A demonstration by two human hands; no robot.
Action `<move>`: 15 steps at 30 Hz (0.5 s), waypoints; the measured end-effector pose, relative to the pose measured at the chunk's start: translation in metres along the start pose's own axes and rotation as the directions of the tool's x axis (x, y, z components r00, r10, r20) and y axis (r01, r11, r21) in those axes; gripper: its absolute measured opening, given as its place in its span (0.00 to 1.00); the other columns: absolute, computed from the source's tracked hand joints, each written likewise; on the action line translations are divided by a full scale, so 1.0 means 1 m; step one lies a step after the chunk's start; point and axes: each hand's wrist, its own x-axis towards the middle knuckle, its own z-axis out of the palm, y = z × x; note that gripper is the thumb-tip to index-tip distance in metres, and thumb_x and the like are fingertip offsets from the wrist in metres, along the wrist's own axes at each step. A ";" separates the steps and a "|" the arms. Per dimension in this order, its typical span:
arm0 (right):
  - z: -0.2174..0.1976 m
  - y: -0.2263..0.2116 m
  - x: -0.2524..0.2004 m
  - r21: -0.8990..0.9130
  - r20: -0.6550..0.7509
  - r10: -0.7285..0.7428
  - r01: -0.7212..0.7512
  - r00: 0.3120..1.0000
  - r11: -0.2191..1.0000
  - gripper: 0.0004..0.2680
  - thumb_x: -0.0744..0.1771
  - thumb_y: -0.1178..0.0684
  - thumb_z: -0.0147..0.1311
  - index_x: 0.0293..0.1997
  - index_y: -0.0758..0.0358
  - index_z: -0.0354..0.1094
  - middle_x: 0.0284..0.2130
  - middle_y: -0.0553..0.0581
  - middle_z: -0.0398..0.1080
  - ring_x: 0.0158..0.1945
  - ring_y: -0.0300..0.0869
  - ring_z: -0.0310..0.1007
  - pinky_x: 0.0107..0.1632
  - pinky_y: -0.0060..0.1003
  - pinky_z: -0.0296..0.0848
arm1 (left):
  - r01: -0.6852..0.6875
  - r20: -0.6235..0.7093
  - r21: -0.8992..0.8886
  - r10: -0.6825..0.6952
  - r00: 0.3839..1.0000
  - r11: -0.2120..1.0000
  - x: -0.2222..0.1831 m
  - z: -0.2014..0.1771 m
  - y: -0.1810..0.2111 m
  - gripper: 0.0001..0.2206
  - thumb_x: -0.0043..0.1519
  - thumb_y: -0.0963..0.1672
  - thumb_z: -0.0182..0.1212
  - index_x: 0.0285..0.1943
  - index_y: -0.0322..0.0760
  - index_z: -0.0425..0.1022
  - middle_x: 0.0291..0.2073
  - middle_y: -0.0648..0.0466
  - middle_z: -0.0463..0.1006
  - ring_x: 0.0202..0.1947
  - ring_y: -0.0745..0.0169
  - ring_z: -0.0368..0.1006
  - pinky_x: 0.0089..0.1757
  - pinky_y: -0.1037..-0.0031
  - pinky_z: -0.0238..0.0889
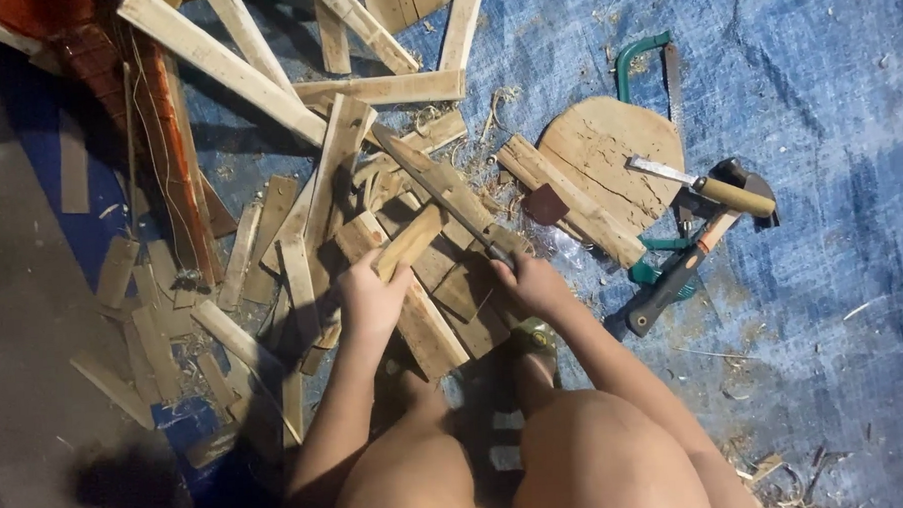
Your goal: The person is using a curved blade to scrape and shape small wooden slats, occasionally using a hammer, while sitting on a tarp.
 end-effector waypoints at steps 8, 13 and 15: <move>-0.001 -0.006 -0.018 -0.034 -0.001 -0.033 0.033 0.999 0.999 0.21 0.70 0.34 0.41 0.52 0.65 0.70 0.39 0.74 0.77 0.48 0.65 0.79 0.51 0.58 0.75 | 0.017 -0.003 0.014 -0.017 1.000 1.000 -0.005 -0.003 0.009 0.09 0.50 0.46 0.69 0.38 0.41 0.85 0.21 0.47 0.82 0.29 0.46 0.82 0.28 0.64 0.72; -0.013 0.000 -0.005 -0.064 0.007 0.026 -0.025 1.000 0.998 0.23 0.70 0.33 0.39 0.55 0.65 0.69 0.39 0.73 0.77 0.48 0.65 0.79 0.51 0.58 0.76 | 0.080 0.016 -0.002 -0.080 0.997 0.997 -0.006 -0.006 0.024 0.09 0.51 0.46 0.69 0.36 0.39 0.85 0.22 0.46 0.82 0.28 0.47 0.82 0.29 0.65 0.72; -0.019 -0.020 -0.015 -0.086 -0.007 0.033 -0.034 0.999 0.996 0.23 0.70 0.32 0.39 0.54 0.65 0.70 0.39 0.73 0.78 0.48 0.65 0.78 0.51 0.59 0.75 | 0.051 0.015 -0.014 -0.051 0.999 0.999 -0.006 -0.012 0.030 0.09 0.51 0.45 0.68 0.36 0.37 0.85 0.23 0.44 0.82 0.30 0.44 0.82 0.29 0.62 0.71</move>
